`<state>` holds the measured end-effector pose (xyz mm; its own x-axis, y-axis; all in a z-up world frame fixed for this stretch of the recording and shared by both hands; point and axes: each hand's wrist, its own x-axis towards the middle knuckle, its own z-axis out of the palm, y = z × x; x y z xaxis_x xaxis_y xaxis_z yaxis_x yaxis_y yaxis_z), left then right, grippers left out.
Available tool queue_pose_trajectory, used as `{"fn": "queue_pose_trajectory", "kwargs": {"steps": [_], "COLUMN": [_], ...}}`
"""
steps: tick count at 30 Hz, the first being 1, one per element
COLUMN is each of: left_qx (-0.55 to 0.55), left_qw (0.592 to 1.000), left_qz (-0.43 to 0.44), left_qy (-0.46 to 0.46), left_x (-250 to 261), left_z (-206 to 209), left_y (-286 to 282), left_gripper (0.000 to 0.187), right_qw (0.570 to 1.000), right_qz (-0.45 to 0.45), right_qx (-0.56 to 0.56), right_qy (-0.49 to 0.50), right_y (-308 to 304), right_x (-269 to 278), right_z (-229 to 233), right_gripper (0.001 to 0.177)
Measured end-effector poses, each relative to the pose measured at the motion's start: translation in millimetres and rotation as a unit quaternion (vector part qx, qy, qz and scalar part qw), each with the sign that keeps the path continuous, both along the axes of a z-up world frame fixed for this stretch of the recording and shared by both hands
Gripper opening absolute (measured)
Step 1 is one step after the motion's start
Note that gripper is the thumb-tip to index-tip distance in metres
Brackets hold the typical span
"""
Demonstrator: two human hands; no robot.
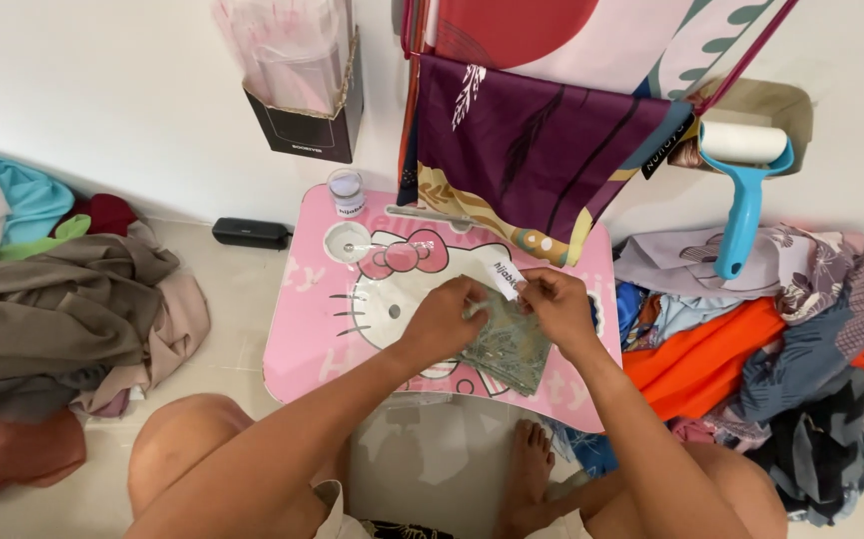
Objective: Using a lint roller to clean a small piece of fabric on a low table and then folding it.
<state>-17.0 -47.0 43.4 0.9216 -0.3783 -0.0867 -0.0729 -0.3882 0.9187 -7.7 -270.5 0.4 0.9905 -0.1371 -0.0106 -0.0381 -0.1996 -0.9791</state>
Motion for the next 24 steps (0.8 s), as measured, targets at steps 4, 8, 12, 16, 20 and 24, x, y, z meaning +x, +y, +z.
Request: {"fn": "queue_pose_trajectory", "kwargs": {"steps": [4,8,12,16,20,24], "left_qx": [0.253,0.339,0.375,0.403,0.412,0.4], "left_qw": [0.893,0.809,0.804,0.789,0.783,0.772], "left_qz": [-0.19,-0.308,-0.363,-0.356,-0.336,-0.307], "left_qy": [-0.321,-0.368,-0.283,-0.299,-0.322,-0.386], "left_x": [3,-10,-20,-16,-14,-12], "left_z": [-64,-63,-42,-79,-88,-98], "left_y": [4,9,15,13,15,17], "left_gripper": [0.026,0.041,0.067,0.073,0.066,0.057], "right_qw": [0.994,0.981,0.973,0.973,0.968,0.964], "right_qz": [0.022,0.07,0.053,0.029,0.022,0.026], "right_qx": [-0.11,-0.169,-0.216,-0.22,-0.248,-0.263], "right_qy": [0.007,0.061,0.068,0.062,0.028,0.006], "right_y": [-25,-40,-28,-30,-32,-21], "right_x": [0,-9,-19,-16,-17,-23], "right_z": [-42,-80,-75,-85,-87,-62], "right_gripper": [0.026,0.027,0.026,0.026,0.033,0.043]}}
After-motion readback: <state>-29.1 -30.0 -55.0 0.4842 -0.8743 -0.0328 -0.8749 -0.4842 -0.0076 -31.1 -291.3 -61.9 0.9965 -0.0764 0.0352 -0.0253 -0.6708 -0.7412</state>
